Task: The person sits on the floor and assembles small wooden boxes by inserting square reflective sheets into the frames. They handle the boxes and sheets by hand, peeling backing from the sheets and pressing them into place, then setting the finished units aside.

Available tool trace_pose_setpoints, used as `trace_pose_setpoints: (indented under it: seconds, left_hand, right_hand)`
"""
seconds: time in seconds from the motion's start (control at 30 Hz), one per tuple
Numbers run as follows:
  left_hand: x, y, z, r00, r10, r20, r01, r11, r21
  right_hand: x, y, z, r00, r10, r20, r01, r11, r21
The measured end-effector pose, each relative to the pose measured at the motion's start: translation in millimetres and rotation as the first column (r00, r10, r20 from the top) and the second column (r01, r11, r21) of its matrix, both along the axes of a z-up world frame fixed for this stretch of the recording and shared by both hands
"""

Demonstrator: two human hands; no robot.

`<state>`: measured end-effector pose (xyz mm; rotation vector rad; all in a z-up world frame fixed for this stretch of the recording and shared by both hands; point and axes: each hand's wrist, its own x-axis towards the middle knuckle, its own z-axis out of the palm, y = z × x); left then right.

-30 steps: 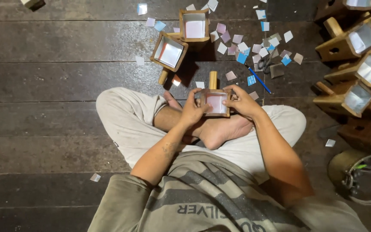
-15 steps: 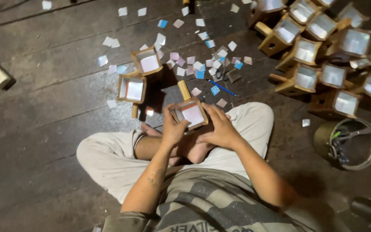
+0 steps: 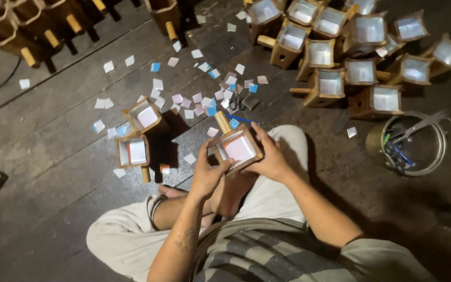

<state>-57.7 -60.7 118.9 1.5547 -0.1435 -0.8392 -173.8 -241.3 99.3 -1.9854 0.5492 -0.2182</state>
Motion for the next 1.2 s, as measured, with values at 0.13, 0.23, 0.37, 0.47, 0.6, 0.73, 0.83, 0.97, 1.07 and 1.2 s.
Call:
trace_pose_setpoints:
  seconds: [0.13, 0.23, 0.37, 0.47, 0.6, 0.73, 0.83, 0.97, 1.07, 1.2]
  left_hand:
    - [1.8, -8.7, 4.6, 0.991, -0.059, -0.116, 0.036, 0.981, -0.192]
    - [13.9, -7.6, 2.2, 0.997, -0.020, -0.070, -0.002, 0.954, -0.301]
    - [23.3, 12.0, -19.5, 0.996, 0.081, -0.029, -0.086, 0.971, -0.223]
    - [24.0, 32.1, -50.3, 0.986, 0.150, -0.079, -0.161, 0.975, -0.152]
    - [20.0, 48.8, -79.1, 0.961, 0.233, -0.150, -0.241, 0.970, -0.036]
    - [18.3, 43.2, -85.2, 0.962, 0.243, -0.122, -0.244, 0.970, 0.012]
    - [18.5, 41.2, -88.8, 0.963, 0.250, -0.100, -0.250, 0.968, 0.008]
    - [19.6, 45.2, -94.3, 0.972, 0.231, -0.036, -0.230, 0.973, 0.014]
    - [20.1, 47.5, -104.6, 0.970, 0.238, -0.042, -0.238, 0.971, 0.002]
    - [19.7, 44.3, -92.1, 0.974, 0.226, -0.025, -0.226, 0.974, -0.004]
  right_hand:
    - [-5.4, -37.3, 14.4, 0.970, -0.064, 0.233, 0.050, 0.997, 0.063]
    - [-24.8, -90.1, 28.7, 0.893, -0.246, 0.375, 0.243, 0.968, 0.056]
    - [-86.9, -207.9, 36.1, 0.805, -0.381, 0.455, 0.344, 0.924, 0.164]
    - [-121.1, -284.7, 50.5, 0.777, -0.452, 0.438, 0.573, 0.796, -0.195]
    - [-154.5, -387.9, 20.1, 0.813, -0.315, 0.490, 0.540, 0.723, -0.430]
    - [-144.3, -425.7, 3.6, 0.850, -0.332, 0.410, 0.498, 0.760, -0.418]
    - [-128.7, -436.9, 0.4, 0.899, -0.367, 0.238, 0.433, 0.674, -0.598]
    - [-103.5, -444.3, 2.1, 0.895, -0.445, 0.023, 0.351, 0.673, -0.651]
    - [-95.9, -448.0, 0.4, 0.890, -0.455, -0.028, 0.311, 0.651, -0.692]
    - [-114.1, -460.9, -19.7, 0.918, -0.390, 0.074, 0.349, 0.706, -0.616]
